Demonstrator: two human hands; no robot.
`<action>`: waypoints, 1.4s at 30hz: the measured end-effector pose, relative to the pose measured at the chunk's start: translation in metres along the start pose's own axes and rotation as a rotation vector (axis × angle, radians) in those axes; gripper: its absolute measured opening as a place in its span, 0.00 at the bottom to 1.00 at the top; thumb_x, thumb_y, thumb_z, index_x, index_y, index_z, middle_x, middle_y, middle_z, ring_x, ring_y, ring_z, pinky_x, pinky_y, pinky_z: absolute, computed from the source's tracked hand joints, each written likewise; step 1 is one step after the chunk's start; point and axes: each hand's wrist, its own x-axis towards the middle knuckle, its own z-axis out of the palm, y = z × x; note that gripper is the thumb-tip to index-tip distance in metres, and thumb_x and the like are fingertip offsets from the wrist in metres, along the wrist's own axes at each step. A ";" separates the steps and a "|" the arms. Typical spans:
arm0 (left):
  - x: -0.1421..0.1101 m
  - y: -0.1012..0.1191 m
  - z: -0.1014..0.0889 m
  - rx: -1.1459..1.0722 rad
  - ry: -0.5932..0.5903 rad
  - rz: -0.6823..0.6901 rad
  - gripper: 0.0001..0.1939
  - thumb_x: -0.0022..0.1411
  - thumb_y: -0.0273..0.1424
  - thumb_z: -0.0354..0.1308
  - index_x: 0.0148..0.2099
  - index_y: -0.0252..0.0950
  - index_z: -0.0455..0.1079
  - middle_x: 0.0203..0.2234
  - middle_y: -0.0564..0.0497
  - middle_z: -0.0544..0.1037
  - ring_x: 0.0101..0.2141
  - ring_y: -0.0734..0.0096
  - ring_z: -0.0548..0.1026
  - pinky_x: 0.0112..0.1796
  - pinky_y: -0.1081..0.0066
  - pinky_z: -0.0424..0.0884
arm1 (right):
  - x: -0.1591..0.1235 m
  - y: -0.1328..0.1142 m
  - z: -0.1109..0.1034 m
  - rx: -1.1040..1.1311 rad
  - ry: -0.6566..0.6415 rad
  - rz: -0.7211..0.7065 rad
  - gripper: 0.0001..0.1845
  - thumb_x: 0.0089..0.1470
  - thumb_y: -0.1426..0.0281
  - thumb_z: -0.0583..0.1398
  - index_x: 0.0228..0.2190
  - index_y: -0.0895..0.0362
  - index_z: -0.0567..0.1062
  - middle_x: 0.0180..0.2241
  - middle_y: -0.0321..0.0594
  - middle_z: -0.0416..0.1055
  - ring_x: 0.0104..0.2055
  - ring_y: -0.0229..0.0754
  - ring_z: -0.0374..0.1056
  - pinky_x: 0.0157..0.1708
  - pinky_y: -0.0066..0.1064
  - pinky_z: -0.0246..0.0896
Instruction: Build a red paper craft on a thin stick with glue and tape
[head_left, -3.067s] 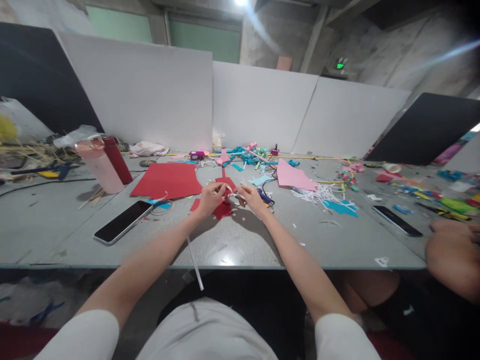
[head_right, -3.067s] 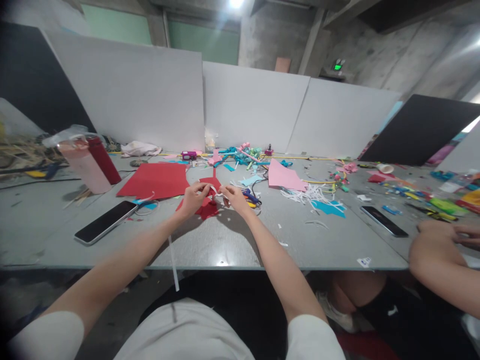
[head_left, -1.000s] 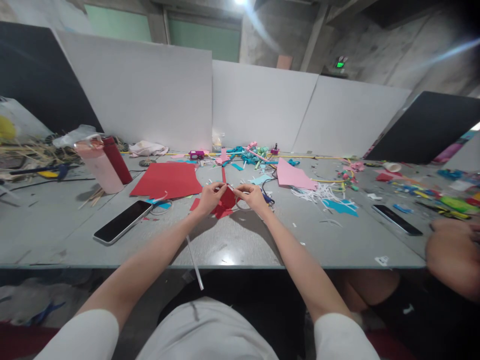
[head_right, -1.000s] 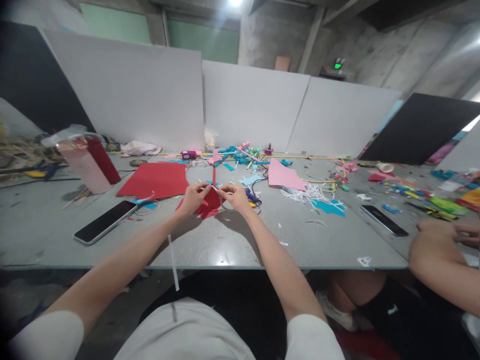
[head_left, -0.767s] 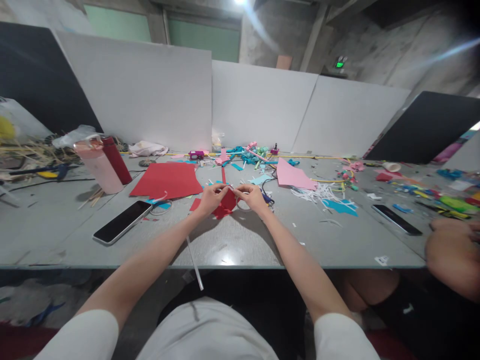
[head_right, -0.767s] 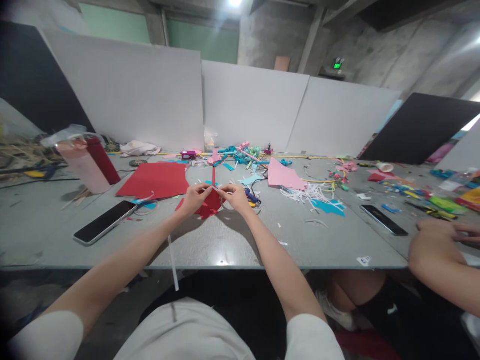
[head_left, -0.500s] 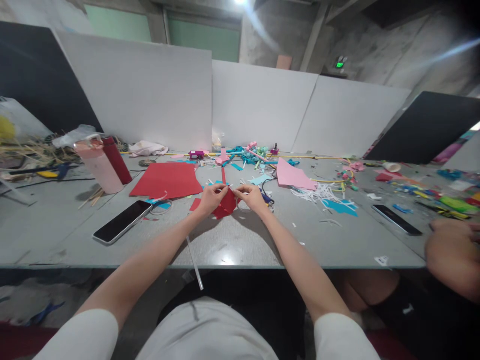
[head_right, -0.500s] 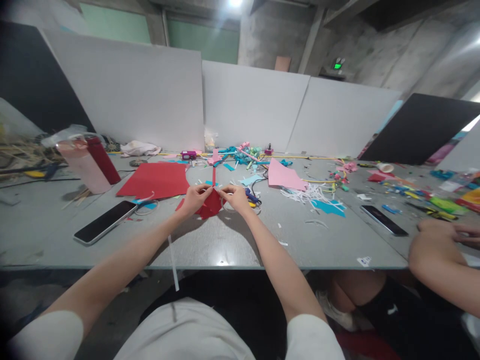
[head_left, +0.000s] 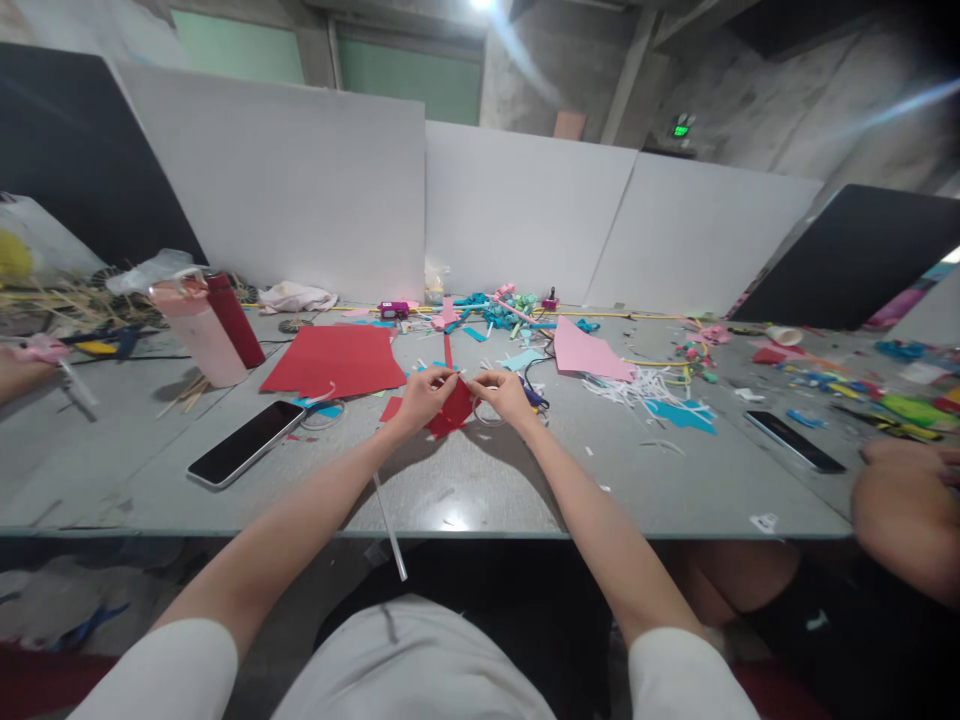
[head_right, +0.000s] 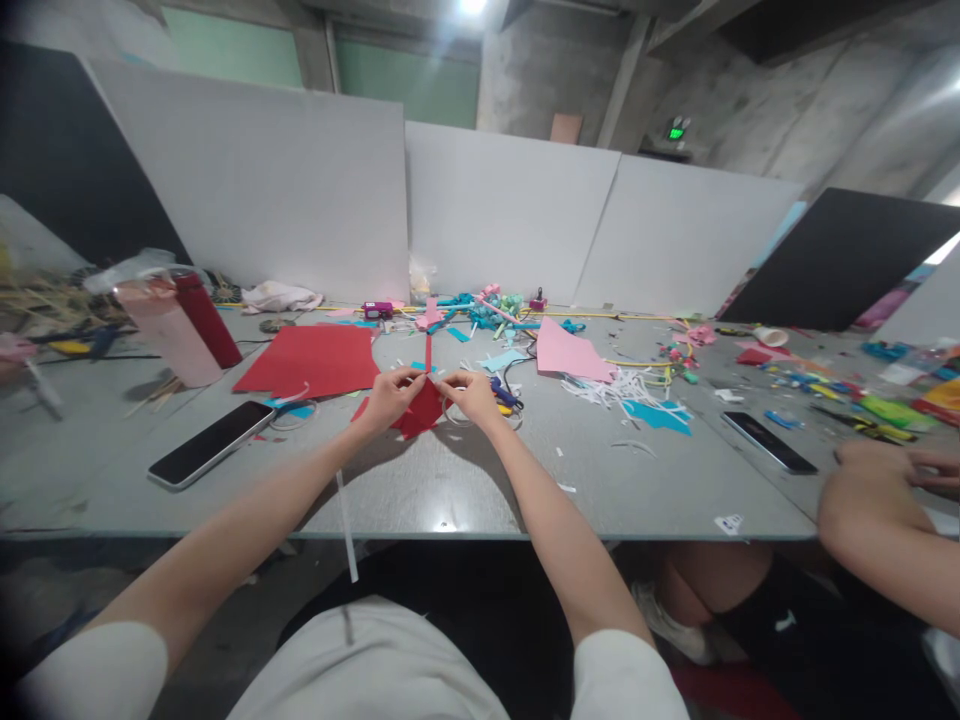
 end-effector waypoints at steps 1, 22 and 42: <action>0.000 0.000 0.000 0.007 -0.004 0.006 0.13 0.67 0.38 0.58 0.41 0.36 0.81 0.37 0.46 0.85 0.36 0.64 0.80 0.40 0.66 0.74 | 0.000 0.000 0.000 0.000 -0.002 -0.003 0.21 0.52 0.50 0.68 0.29 0.57 0.82 0.28 0.42 0.81 0.31 0.45 0.75 0.35 0.34 0.70; -0.003 -0.002 0.000 0.172 -0.097 0.096 0.15 0.71 0.40 0.56 0.42 0.36 0.80 0.37 0.46 0.84 0.36 0.64 0.78 0.41 0.67 0.71 | -0.001 -0.003 0.001 -0.026 -0.042 -0.021 0.24 0.53 0.48 0.68 0.29 0.57 0.83 0.28 0.43 0.81 0.31 0.46 0.77 0.34 0.33 0.71; -0.003 -0.005 0.000 0.139 -0.107 0.105 0.18 0.71 0.44 0.56 0.41 0.38 0.82 0.38 0.43 0.85 0.38 0.58 0.80 0.41 0.62 0.71 | -0.002 -0.003 0.001 -0.058 -0.043 -0.056 0.19 0.55 0.53 0.67 0.29 0.57 0.82 0.29 0.44 0.81 0.31 0.45 0.76 0.34 0.33 0.70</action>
